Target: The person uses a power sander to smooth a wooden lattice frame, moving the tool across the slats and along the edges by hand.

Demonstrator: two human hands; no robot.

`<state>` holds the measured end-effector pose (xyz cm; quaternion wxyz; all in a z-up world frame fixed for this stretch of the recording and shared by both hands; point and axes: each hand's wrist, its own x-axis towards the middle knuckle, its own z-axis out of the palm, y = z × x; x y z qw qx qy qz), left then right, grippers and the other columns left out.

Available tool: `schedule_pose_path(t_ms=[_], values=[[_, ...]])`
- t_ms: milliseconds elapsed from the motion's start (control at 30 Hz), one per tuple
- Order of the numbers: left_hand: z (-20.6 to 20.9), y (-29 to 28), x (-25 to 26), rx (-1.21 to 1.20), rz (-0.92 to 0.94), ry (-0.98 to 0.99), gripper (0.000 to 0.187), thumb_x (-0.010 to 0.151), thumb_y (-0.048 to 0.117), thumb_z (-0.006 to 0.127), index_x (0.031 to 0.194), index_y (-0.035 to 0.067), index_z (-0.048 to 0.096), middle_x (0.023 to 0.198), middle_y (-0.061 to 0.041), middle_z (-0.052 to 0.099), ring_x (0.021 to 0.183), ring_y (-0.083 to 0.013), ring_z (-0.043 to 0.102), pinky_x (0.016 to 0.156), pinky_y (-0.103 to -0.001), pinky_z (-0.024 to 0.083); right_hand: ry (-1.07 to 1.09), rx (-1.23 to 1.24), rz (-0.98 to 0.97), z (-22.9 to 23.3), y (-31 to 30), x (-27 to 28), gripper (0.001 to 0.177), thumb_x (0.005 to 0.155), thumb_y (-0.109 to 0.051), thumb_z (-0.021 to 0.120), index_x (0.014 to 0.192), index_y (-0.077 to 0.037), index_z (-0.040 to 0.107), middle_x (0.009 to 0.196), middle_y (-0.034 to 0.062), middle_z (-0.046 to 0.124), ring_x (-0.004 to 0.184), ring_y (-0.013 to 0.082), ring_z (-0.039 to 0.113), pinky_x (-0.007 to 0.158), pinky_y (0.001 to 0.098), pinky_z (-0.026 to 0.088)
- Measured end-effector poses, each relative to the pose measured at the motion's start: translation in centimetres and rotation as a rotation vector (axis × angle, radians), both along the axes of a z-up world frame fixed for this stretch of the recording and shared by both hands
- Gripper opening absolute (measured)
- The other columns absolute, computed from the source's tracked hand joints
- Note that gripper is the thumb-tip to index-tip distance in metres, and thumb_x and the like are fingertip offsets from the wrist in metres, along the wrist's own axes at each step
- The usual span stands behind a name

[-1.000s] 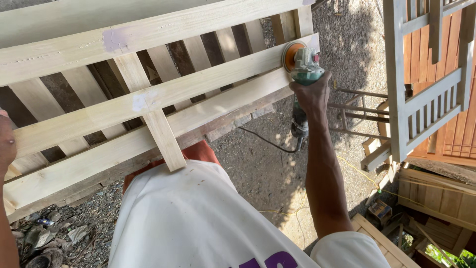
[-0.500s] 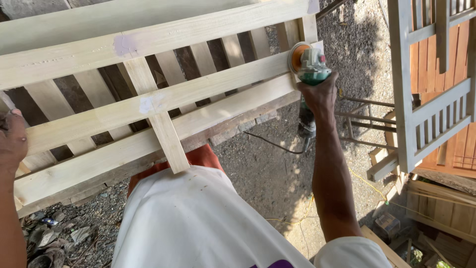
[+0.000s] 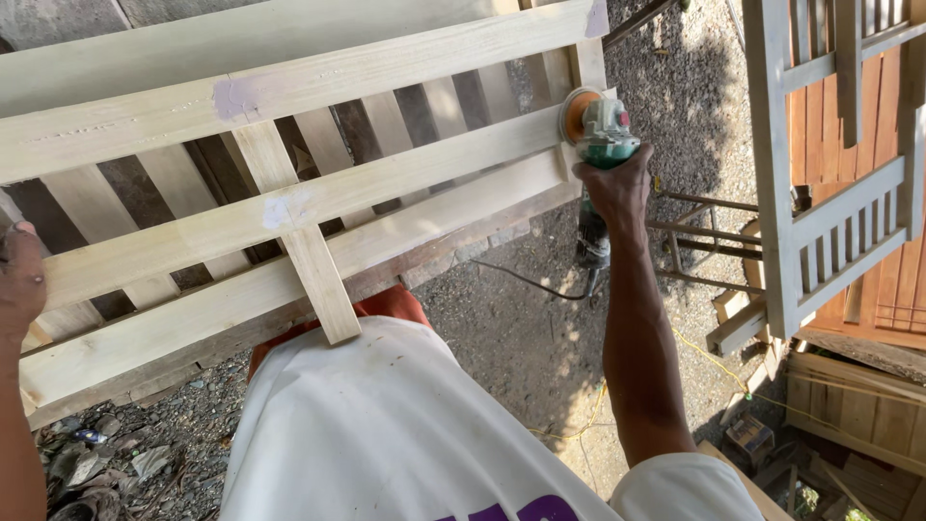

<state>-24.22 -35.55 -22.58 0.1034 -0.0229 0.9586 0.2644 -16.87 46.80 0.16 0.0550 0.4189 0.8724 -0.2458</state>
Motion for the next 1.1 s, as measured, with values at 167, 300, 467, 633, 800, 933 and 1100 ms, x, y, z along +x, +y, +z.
schedule_pose_path(t_ms=[167,300,467,633,800,933,1100], values=[[-0.1,-0.4,-0.3,-0.111,-0.229,0.119,0.036,0.120,0.022,0.042,0.097,-0.001,0.056,0.077,-0.010,0.058,0.067,-0.0202,0.054,0.062,-0.033,0.042,0.101,0.007,0.020,-0.6,3.2,-1.8,0.078,0.072,-0.015,0.083,0.129,-0.001,0.032,0.109,0.0164,0.059,0.093,0.0264,0.067,0.075,0.0391,0.066],[0.4,-0.7,0.5,0.014,-0.089,0.104,0.031,0.117,0.021,0.048,0.100,-0.002,0.057,0.086,-0.008,0.064,0.075,-0.0206,0.061,0.070,-0.035,0.048,0.064,0.004,0.023,-0.8,-0.9,-1.9,0.077,0.070,-0.018,0.082,0.127,-0.002,0.032,0.107,0.0170,0.061,0.091,0.0287,0.068,0.074,0.0406,0.066],[2.8,0.0,0.5,0.121,0.016,0.073,0.030,0.114,0.021,0.057,0.096,-0.003,0.059,0.086,-0.011,0.067,0.074,-0.0254,0.062,0.073,-0.036,0.050,0.016,-0.041,0.050,1.1,-9.0,-1.5,0.079,0.070,-0.023,0.081,0.127,-0.002,0.031,0.104,0.0196,0.065,0.088,0.0303,0.070,0.076,0.0435,0.064],[9.7,2.2,-0.3,-0.313,-0.140,0.161,0.033,0.106,0.032,0.060,0.083,0.009,0.064,0.082,-0.011,0.070,0.073,-0.0285,0.066,0.078,-0.042,0.052,0.044,0.020,0.198,1.4,-15.4,-0.2,0.080,0.072,-0.027,0.089,0.123,0.000,0.034,0.105,0.0227,0.066,0.087,0.0330,0.070,0.074,0.0471,0.063],[11.8,4.4,-1.2,-0.224,-0.083,0.253,0.035,0.105,0.034,0.065,0.079,0.012,0.066,0.084,-0.006,0.070,0.075,-0.0327,0.066,0.075,-0.051,0.048,0.115,0.020,0.395,0.9,-23.1,0.3,0.079,0.077,-0.027,0.089,0.123,0.002,0.031,0.098,0.0288,0.069,0.079,0.0386,0.073,0.068,0.0486,0.064],[13.1,4.8,-1.4,-0.111,-0.057,0.217,0.033,0.104,0.031,0.067,0.080,0.008,0.065,0.085,-0.008,0.070,0.075,-0.0320,0.066,0.072,-0.048,0.050,0.063,-0.166,0.444,1.1,-30.7,-0.1,0.071,0.081,-0.024,0.081,0.122,0.000,0.028,0.092,0.0278,0.071,0.070,0.0386,0.074,0.064,0.0465,0.066],[13.4,4.5,-1.2,-0.071,-0.049,0.237,0.031,0.103,0.031,0.069,0.083,0.008,0.066,0.085,-0.009,0.072,0.075,-0.0316,0.068,0.069,-0.048,0.051,-0.004,-0.164,0.642,0.9,-40.3,-1.1,0.069,0.083,-0.028,0.080,0.121,-0.001,0.030,0.089,0.0264,0.073,0.066,0.0376,0.074,0.059,0.0462,0.065]])
